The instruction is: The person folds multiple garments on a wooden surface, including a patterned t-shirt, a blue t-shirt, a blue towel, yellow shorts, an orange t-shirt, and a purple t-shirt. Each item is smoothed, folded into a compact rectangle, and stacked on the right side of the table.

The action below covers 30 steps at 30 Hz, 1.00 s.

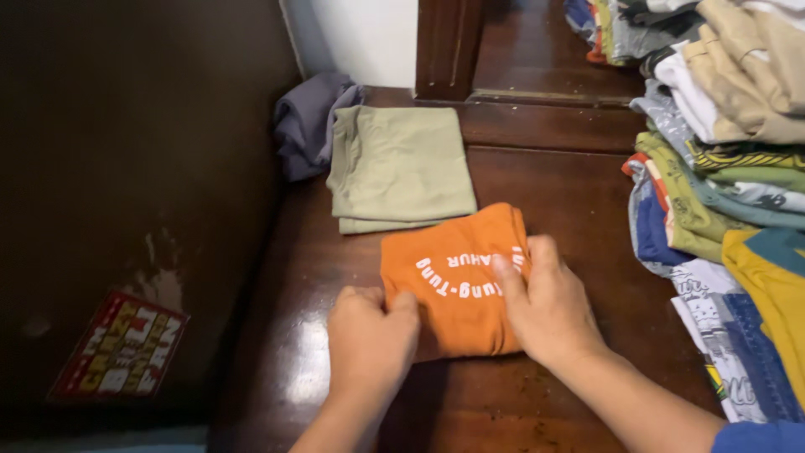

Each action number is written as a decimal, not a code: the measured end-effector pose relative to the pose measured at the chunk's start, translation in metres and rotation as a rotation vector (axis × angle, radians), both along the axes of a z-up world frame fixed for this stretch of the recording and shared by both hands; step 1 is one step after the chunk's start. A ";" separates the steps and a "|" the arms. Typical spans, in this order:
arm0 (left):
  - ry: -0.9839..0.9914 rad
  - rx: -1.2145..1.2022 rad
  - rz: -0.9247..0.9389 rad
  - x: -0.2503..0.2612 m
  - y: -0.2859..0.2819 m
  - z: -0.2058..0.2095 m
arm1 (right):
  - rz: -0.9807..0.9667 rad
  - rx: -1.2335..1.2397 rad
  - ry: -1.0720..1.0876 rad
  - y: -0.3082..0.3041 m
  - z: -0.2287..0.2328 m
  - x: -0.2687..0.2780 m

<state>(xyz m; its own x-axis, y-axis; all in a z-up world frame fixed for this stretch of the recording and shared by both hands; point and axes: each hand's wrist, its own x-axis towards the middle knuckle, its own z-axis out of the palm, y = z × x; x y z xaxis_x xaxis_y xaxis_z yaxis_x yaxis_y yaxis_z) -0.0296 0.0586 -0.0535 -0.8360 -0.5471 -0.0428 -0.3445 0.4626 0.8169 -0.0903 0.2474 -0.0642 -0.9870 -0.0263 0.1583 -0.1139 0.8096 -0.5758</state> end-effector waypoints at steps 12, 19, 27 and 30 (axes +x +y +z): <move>-0.470 1.007 -0.069 -0.020 0.008 0.035 | -0.185 -0.004 -0.480 -0.013 0.031 0.007; -0.383 1.463 -0.312 -0.024 0.017 0.049 | -0.398 -0.660 -0.661 0.008 0.068 0.000; -0.293 1.483 -0.730 -0.051 0.104 0.109 | -0.403 -0.393 0.037 0.116 0.130 0.008; -0.355 1.400 -0.749 -0.059 0.158 0.126 | -0.446 -0.034 0.271 0.165 0.147 0.020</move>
<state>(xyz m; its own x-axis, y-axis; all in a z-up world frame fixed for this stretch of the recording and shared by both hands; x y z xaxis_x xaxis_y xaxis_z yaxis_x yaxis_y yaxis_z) -0.0891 0.2162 0.0724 -0.7226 0.5853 -0.3678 -0.6490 -0.3911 0.6526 -0.0699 0.4127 0.0833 -0.8248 0.3968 0.4028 0.0891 0.7947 -0.6005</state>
